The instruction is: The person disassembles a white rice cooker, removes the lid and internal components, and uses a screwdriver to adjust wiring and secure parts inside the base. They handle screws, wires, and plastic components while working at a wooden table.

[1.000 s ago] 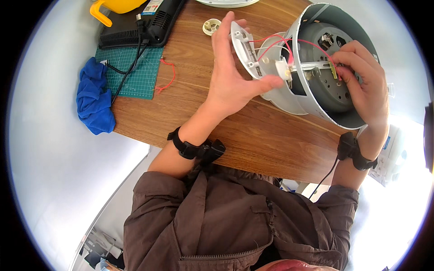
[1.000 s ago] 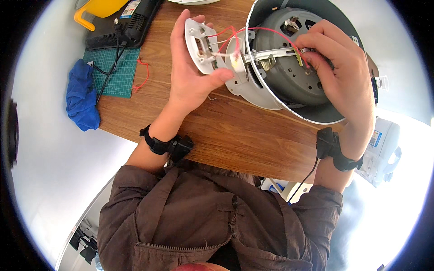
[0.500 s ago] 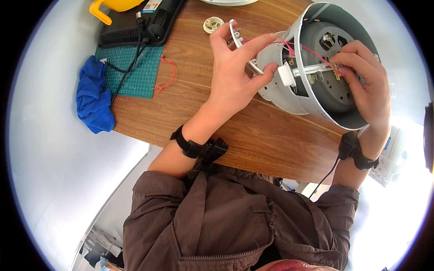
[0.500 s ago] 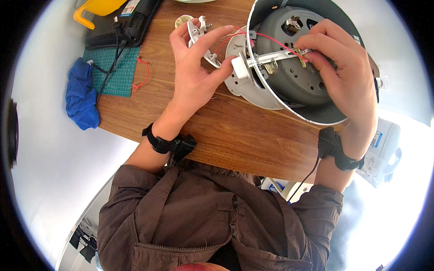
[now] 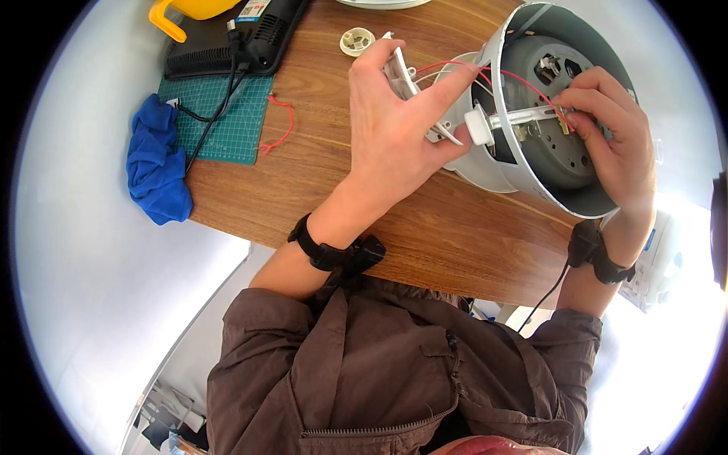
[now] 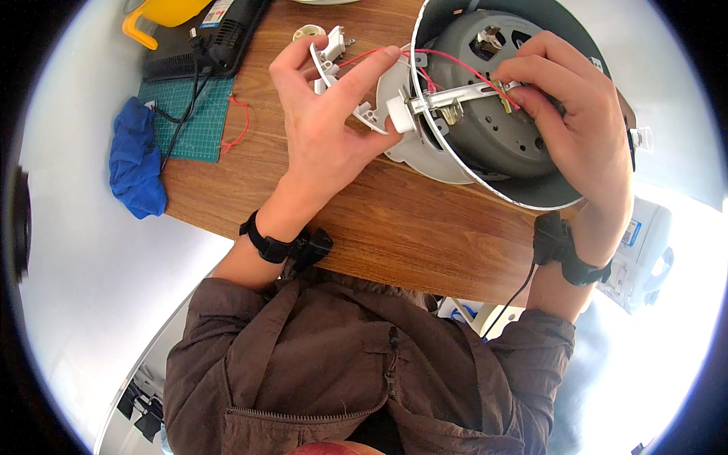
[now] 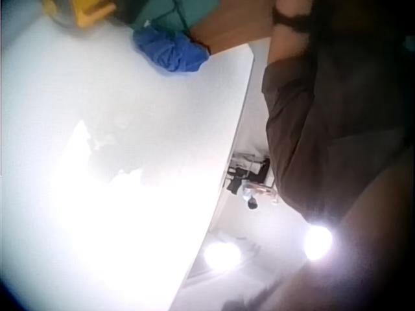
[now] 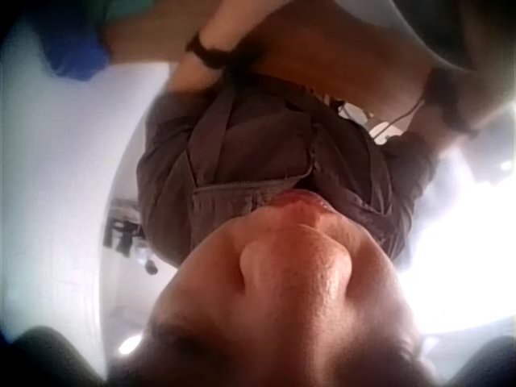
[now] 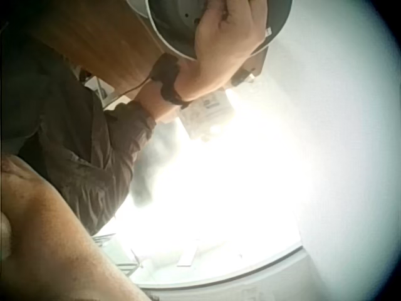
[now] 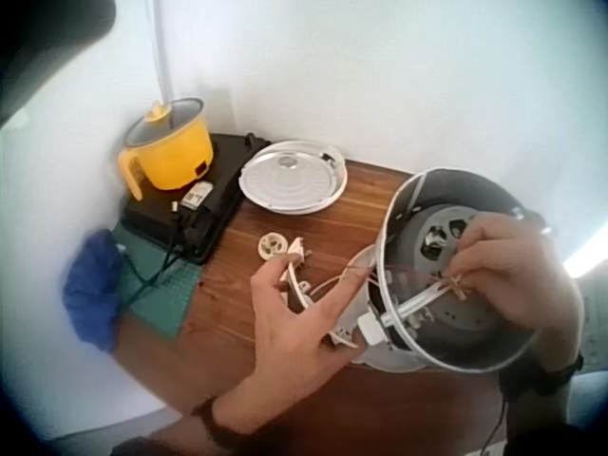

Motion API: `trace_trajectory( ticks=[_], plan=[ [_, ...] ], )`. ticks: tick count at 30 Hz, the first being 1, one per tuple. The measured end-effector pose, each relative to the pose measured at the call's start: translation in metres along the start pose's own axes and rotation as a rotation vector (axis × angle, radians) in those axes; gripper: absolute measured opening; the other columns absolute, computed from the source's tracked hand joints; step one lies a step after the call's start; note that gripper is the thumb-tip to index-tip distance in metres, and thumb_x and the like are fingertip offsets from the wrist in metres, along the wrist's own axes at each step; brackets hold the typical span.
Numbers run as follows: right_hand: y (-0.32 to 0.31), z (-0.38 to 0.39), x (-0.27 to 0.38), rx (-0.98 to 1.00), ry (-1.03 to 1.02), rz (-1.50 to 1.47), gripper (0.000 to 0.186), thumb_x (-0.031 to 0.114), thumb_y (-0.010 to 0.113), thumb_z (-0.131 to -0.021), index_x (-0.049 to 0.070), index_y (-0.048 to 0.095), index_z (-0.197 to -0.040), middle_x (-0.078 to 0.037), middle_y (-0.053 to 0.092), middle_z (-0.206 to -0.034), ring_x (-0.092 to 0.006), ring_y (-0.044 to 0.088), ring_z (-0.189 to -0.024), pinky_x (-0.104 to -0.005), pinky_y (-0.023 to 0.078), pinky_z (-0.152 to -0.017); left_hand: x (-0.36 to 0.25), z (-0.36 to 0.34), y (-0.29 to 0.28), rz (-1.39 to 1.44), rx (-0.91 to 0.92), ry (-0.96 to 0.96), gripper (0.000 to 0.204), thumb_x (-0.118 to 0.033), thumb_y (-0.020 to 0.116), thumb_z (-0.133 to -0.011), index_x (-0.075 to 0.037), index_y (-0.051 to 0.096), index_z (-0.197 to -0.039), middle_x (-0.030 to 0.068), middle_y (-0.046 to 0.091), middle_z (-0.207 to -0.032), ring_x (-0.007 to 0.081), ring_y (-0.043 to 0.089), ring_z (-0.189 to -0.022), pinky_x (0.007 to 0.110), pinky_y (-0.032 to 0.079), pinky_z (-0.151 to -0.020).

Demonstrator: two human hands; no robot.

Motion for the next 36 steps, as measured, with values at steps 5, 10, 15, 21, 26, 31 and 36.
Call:
trace_trajectory(
  ticks=[5, 10, 15, 21, 26, 31, 36],
  plan=[
    [0.000, -0.001, 0.001, 0.010, 0.001, -0.017, 0.018, -0.012, 0.064, -0.083, -0.001, 0.069, -0.097, -0.008, 0.060, -0.093, -0.0198, 0.063, -0.081, -0.0282, 0.049, -0.072, -0.008, -0.001, 0.001, -0.124, 0.001, 0.031, 0.069, -0.018, 0.094, -0.054, -0.025, 0.074, -0.119, 0.0228, 0.043, -0.131, 0.0417, 0.045, -0.120, 0.049, 0.043, -0.092],
    [0.001, -0.001, -0.001, 0.013, -0.016, -0.024, 0.018, -0.012, 0.064, -0.083, -0.001, 0.070, -0.096, -0.008, 0.060, -0.093, -0.0188, 0.063, -0.080, -0.0284, 0.049, -0.071, -0.013, -0.003, 0.004, -0.172, 0.037, 0.037, 0.068, -0.019, 0.094, -0.054, -0.027, 0.073, -0.118, 0.0187, 0.042, -0.131, 0.0397, 0.046, -0.118, 0.049, 0.042, -0.088],
    [0.002, -0.002, 0.000, 0.016, -0.009, -0.031, 0.018, -0.011, 0.064, -0.084, 0.000, 0.070, -0.096, -0.007, 0.060, -0.094, -0.0177, 0.063, -0.079, -0.0281, 0.049, -0.069, -0.010, -0.005, 0.005, -0.009, 0.077, 0.009, 0.066, -0.014, 0.093, -0.055, -0.022, 0.075, -0.118, 0.0202, 0.041, -0.136, 0.0384, 0.046, -0.123, 0.046, 0.046, -0.093],
    [0.001, -0.003, 0.001, 0.026, -0.013, -0.049, 0.019, -0.012, 0.064, -0.084, 0.001, 0.070, -0.096, -0.007, 0.058, -0.094, -0.0186, 0.061, -0.077, -0.0283, 0.047, -0.068, 0.003, -0.005, 0.003, 0.206, 0.033, -0.004, 0.058, -0.010, 0.088, -0.055, -0.022, 0.078, -0.111, 0.0232, 0.042, -0.138, 0.0418, 0.043, -0.127, 0.048, 0.046, -0.096],
    [0.001, -0.003, 0.004, 0.030, -0.057, -0.045, 0.019, -0.011, 0.064, -0.084, 0.001, 0.070, -0.098, -0.006, 0.058, -0.095, -0.0191, 0.060, -0.078, -0.0289, 0.047, -0.069, -0.001, -0.005, 0.007, 0.196, 0.137, 0.118, 0.056, -0.006, 0.085, -0.056, -0.021, 0.079, -0.110, 0.0216, 0.041, -0.141, 0.0395, 0.042, -0.130, 0.046, 0.048, -0.096],
    [0.001, -0.002, 0.003, 0.037, -0.057, -0.042, 0.020, -0.010, 0.065, -0.084, 0.002, 0.070, -0.098, -0.006, 0.057, -0.095, -0.0190, 0.060, -0.079, -0.0297, 0.046, -0.069, -0.005, -0.007, 0.012, 0.107, 0.240, 0.142, 0.061, -0.009, 0.091, -0.057, -0.022, 0.079, -0.115, 0.0186, 0.040, -0.142, 0.0369, 0.042, -0.132, 0.043, 0.051, -0.093],
    [0.003, -0.002, -0.001, 0.058, -0.030, -0.060, 0.020, -0.011, 0.063, -0.080, -0.001, 0.068, -0.096, -0.008, 0.057, -0.096, -0.0201, 0.059, -0.081, -0.0279, 0.046, -0.070, -0.006, -0.010, 0.011, 0.072, 0.222, 0.115, 0.067, -0.013, 0.092, -0.060, -0.023, 0.076, -0.124, 0.0191, 0.044, -0.137, 0.0356, 0.046, -0.126, 0.041, 0.051, -0.090]
  ],
)
Point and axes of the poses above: each hand's wrist, its own z-axis away from the middle knuckle, its own y-axis out of the palm, x = y × z, the point moved 9 cm from there along -z, towards the middle knuckle
